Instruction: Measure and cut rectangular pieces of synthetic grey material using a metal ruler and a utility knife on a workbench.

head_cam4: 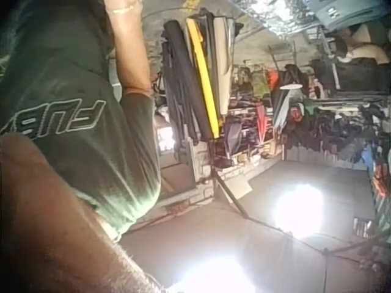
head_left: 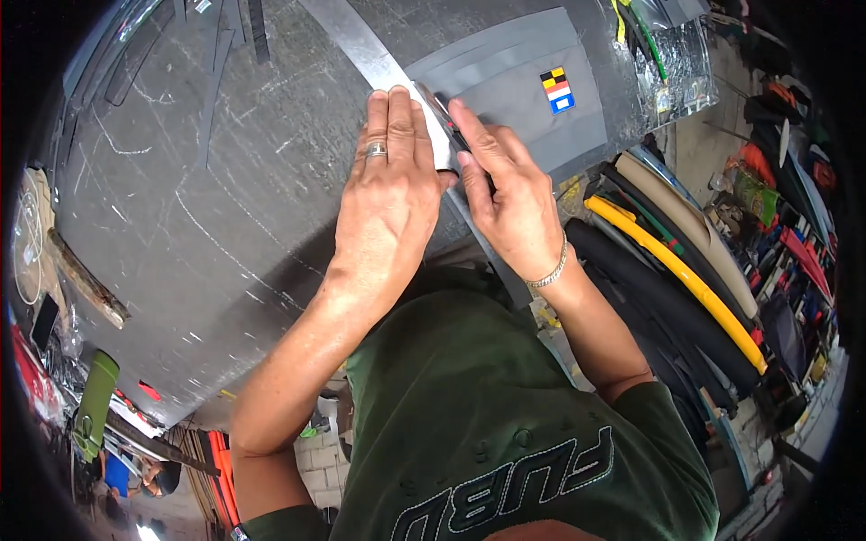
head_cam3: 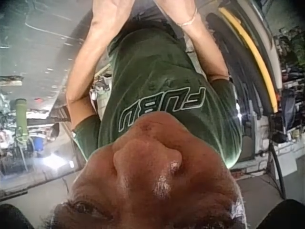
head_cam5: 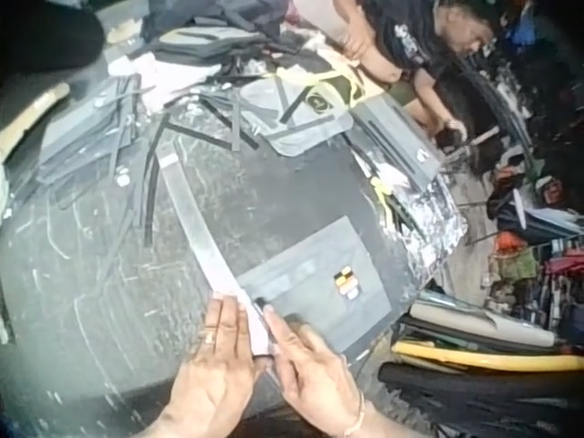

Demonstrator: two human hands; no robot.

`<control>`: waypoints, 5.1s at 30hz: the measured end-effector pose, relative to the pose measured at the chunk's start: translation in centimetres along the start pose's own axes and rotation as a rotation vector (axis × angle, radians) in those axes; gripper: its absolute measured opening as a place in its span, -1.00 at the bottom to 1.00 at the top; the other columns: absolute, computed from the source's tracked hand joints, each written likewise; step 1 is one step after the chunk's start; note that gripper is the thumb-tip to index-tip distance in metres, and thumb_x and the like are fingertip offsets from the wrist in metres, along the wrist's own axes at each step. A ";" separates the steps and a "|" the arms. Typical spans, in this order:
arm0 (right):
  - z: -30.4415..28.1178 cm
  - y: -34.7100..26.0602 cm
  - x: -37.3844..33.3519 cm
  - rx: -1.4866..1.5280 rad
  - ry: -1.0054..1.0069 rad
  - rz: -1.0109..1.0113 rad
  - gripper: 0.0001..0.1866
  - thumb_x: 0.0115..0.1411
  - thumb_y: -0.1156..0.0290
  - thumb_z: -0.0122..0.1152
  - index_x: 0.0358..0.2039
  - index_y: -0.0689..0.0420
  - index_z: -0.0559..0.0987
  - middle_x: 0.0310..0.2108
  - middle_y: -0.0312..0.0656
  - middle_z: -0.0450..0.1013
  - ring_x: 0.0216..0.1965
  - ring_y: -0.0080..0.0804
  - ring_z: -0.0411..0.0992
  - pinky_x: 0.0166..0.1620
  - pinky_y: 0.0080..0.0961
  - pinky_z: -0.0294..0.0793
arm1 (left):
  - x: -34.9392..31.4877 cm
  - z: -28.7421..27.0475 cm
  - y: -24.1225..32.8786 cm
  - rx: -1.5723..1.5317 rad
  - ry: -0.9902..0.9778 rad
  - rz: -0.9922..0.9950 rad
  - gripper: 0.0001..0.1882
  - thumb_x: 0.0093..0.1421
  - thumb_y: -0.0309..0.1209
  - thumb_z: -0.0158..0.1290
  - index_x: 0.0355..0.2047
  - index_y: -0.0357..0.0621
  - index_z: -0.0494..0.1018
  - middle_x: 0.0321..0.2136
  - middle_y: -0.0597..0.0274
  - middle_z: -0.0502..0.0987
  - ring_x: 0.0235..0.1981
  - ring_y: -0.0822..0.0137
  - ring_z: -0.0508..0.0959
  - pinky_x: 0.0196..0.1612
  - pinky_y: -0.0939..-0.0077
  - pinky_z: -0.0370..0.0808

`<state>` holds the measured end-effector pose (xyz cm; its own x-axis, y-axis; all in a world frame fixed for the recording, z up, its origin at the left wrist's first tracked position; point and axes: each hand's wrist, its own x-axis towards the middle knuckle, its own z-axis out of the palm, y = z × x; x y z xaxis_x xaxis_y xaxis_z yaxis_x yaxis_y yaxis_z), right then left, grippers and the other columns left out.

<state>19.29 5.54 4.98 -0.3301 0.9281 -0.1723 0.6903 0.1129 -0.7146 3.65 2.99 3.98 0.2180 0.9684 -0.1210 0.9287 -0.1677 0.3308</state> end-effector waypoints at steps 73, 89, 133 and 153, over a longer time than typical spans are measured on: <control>-1.5 -4.1 15.4 0.658 -0.221 -0.276 -0.66 0.43 0.09 0.11 -0.17 0.16 0.48 -0.59 -0.37 0.39 -0.66 -0.61 0.33 -0.60 -0.64 0.32 | -0.8 1.0 -0.2 0.038 0.049 -0.043 -0.19 0.23 -0.11 0.22 0.29 -0.50 0.27 0.34 -0.19 0.29 0.41 0.00 0.27 0.41 0.28 0.32; 5.7 -1.8 18.6 1.040 -0.322 0.032 -0.47 0.50 -0.10 -0.24 -0.17 0.12 0.48 -0.67 -0.36 0.25 -0.83 -0.57 0.15 -0.78 -0.54 0.13 | -0.7 0.9 -0.1 0.032 0.108 -0.012 -0.19 0.19 -0.12 0.26 0.25 -0.52 0.30 0.28 -0.18 0.35 0.37 0.00 0.33 0.38 0.31 0.36; 5.8 -2.6 18.3 0.351 0.053 -0.265 -0.63 0.30 0.07 0.26 -0.19 0.16 0.55 -0.26 -0.04 0.55 -0.22 -0.15 0.54 -0.14 -0.20 0.52 | -0.7 0.0 -0.3 -0.054 0.065 -0.009 -0.17 0.16 -0.20 0.31 0.27 -0.53 0.27 0.31 -0.24 0.32 0.37 -0.08 0.31 0.36 0.26 0.35; -1.3 10.9 -20.2 -0.086 0.407 0.115 -0.64 0.11 0.15 0.42 -0.23 0.14 0.60 -0.22 -0.03 0.54 -0.21 0.05 0.57 -0.14 -0.07 0.55 | 3.0 -0.2 -4.6 0.012 0.022 0.262 -0.33 0.24 -0.05 0.24 0.04 -0.52 0.52 0.13 -0.33 0.49 0.15 -0.20 0.51 0.22 0.10 0.45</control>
<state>34.31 -11.57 1.52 0.0207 0.9987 0.0462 0.7644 0.0140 -0.6446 -0.06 6.66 2.26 0.4448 0.8955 -0.0122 0.8451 -0.4152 0.3368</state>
